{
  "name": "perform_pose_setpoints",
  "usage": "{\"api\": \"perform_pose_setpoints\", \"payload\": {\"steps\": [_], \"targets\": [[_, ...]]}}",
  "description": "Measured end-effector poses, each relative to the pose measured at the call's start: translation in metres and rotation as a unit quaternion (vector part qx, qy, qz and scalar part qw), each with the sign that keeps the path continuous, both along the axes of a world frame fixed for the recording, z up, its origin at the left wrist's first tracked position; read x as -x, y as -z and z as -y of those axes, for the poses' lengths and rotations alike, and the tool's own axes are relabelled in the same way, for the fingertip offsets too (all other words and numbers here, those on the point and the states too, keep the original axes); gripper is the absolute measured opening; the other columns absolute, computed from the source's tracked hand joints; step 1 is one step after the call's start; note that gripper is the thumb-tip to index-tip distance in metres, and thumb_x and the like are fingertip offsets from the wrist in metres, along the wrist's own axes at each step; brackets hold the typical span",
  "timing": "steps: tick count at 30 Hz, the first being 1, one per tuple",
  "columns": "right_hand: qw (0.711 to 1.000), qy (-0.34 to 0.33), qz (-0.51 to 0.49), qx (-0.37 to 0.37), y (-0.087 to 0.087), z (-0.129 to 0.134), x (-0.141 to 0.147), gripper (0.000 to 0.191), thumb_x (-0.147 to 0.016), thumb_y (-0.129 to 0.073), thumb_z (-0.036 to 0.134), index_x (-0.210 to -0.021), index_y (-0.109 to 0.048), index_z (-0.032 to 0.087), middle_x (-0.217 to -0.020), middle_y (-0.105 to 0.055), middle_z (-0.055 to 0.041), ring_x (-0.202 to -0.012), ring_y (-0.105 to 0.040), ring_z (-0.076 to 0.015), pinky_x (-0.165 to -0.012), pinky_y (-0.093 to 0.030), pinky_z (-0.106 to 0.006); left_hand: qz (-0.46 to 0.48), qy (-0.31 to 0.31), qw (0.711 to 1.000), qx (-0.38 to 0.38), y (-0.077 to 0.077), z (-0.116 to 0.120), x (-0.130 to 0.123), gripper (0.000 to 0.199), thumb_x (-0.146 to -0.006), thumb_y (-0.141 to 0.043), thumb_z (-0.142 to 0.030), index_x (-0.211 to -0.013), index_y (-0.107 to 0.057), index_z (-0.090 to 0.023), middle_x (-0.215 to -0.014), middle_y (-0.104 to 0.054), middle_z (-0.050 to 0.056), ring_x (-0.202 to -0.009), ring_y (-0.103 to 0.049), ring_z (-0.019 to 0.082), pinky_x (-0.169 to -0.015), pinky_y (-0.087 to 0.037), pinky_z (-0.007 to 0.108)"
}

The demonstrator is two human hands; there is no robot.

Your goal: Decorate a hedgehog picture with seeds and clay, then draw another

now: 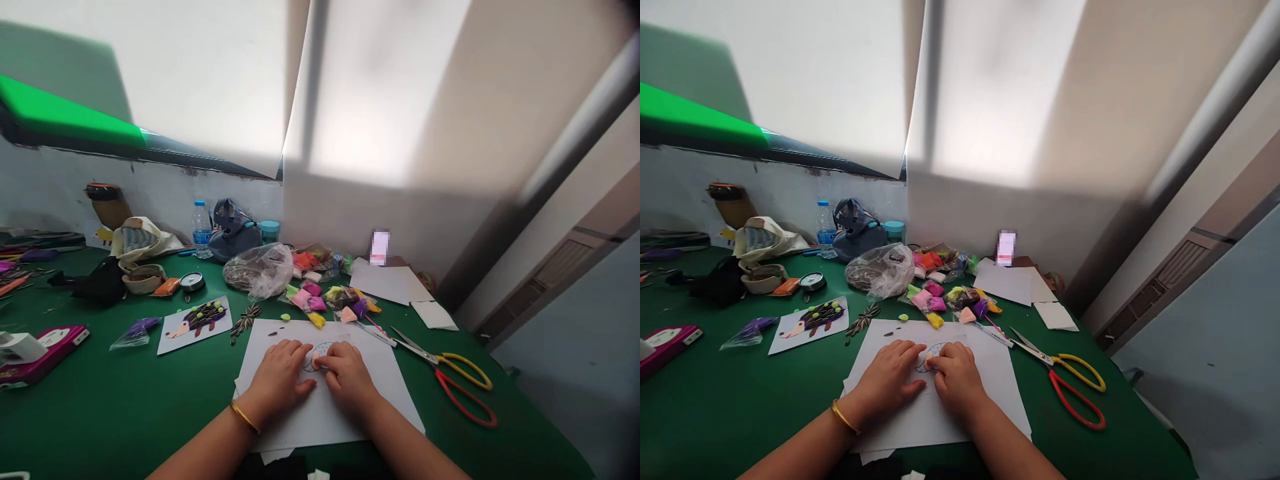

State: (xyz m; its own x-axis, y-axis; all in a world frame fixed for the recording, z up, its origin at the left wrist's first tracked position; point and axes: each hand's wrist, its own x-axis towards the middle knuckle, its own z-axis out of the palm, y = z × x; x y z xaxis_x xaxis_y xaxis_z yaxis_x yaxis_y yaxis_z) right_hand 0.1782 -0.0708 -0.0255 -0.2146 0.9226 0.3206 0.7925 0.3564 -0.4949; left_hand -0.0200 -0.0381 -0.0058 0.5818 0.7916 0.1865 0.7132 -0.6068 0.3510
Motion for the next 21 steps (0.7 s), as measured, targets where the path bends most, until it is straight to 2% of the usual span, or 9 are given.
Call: {"api": "perform_pose_setpoints", "payload": {"steps": [21], "targets": [[0.999, -0.015, 0.035, 0.006, -0.0019, -0.0003, 0.0042, 0.046, -0.069, -0.052, 0.003, -0.101, -0.072, 0.028, -0.093, -0.058, -0.002, -0.092, -0.049, -0.0193, -0.082, -0.031, -0.033, 0.004, 0.003, 1.0, 0.001, 0.0019, 0.0, 0.0009, 0.061, -0.075, -0.074, -0.034, -0.133, -0.054, -0.024, -0.123, -0.062, 0.007, -0.117, -0.052, 0.029, -0.102, -0.039, 0.045]]}}
